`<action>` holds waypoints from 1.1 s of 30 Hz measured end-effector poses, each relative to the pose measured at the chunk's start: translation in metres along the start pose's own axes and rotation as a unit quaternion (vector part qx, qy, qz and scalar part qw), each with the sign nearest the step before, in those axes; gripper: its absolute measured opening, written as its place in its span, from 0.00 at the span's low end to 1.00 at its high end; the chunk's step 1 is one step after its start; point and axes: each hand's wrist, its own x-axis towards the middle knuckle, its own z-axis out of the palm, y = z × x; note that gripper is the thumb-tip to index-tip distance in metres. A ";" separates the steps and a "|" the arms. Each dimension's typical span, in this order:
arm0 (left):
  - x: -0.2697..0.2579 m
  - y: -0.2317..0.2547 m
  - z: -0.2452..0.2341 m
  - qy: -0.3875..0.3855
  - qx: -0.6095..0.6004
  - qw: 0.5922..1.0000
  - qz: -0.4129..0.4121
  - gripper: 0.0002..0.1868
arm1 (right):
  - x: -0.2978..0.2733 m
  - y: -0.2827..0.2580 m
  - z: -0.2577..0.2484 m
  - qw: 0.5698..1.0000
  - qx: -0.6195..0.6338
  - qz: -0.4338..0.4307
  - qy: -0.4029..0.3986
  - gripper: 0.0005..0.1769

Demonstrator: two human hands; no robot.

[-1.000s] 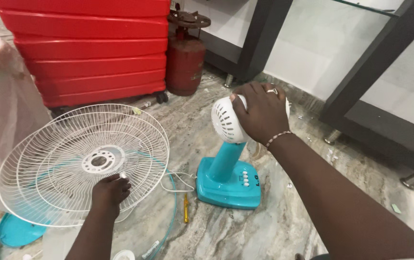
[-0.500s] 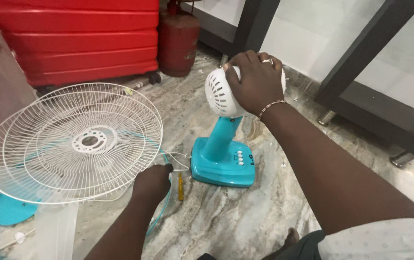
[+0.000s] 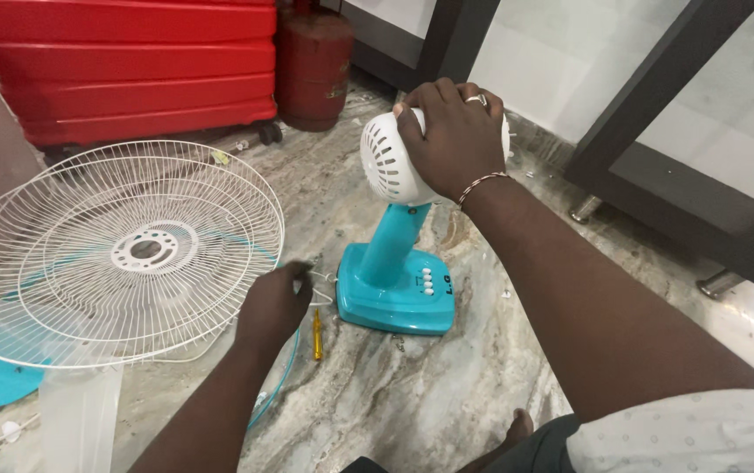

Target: The person disassembles a small tabletop fan by hand, removing the rear grille, motor housing, and internal components. They place the parts on the floor next to the fan base and a screwdriver.

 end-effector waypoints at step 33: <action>0.079 0.172 -0.042 0.106 -0.496 0.860 0.051 0.37 | -0.075 0.045 0.002 0.916 0.347 0.191 0.058 0.36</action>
